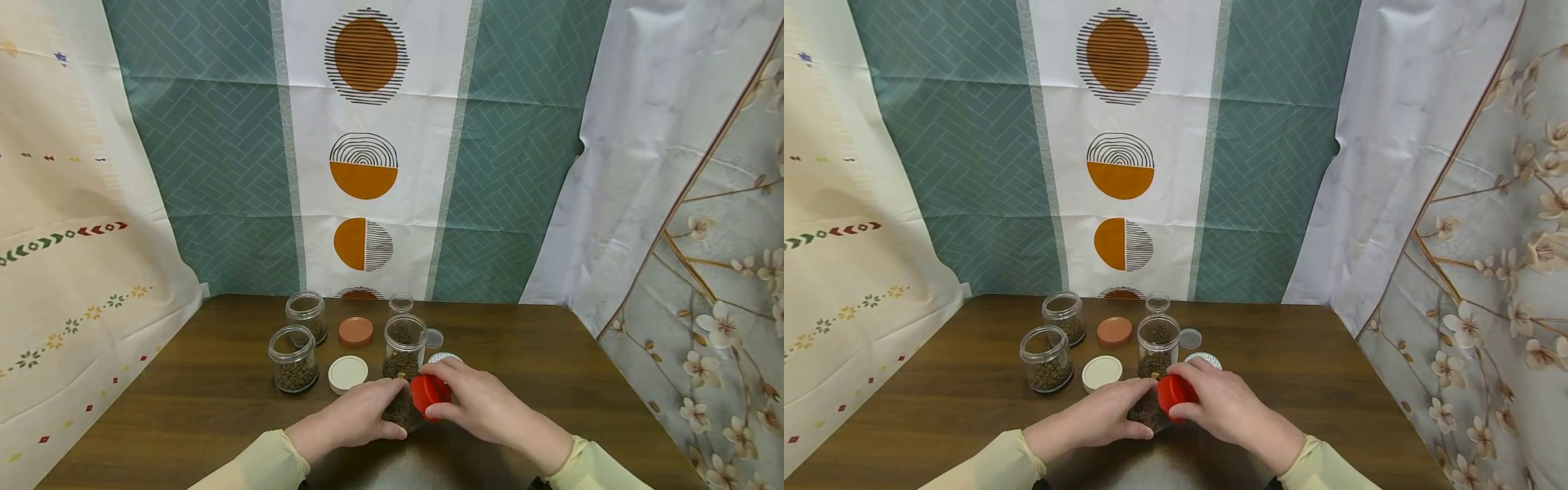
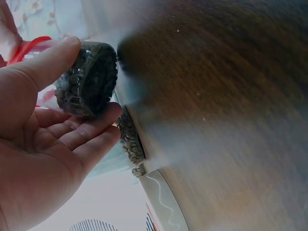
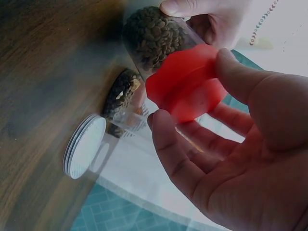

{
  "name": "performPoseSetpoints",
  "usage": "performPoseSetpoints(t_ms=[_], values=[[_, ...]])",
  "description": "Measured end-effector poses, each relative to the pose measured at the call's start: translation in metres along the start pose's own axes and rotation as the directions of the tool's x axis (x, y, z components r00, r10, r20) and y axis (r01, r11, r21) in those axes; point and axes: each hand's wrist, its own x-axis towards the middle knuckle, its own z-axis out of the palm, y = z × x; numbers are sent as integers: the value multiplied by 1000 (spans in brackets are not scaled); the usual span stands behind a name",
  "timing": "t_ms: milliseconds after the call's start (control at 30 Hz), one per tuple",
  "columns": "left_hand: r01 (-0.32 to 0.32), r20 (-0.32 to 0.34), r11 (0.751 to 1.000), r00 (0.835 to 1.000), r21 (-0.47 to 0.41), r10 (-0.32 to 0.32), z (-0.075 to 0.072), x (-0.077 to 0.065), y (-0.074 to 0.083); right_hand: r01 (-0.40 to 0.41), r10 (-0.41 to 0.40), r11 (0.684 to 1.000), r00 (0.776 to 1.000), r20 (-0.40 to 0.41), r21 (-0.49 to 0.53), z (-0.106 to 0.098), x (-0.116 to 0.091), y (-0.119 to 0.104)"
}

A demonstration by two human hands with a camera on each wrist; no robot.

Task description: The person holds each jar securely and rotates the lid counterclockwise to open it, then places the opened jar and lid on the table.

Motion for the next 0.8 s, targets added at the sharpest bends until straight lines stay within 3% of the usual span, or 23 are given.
performPoseSetpoints(t_ms=[167, 467, 800], values=[[1, 4, 1000, 1000, 4, -1, 0, 0, 0, 11, -12, 1000, 1000, 19, 23, 0, 1, 0], [12, 8, 1000, 1000, 13, -12, -1, 1, 1, -120, 120, 993, 992, 37, -5, 0, 1, -3], [0, 5, 1000, 1000, -12, 0, -3, 0, 0, -32, 28, 998, 998, 62, 55, -3, 0, 0]])
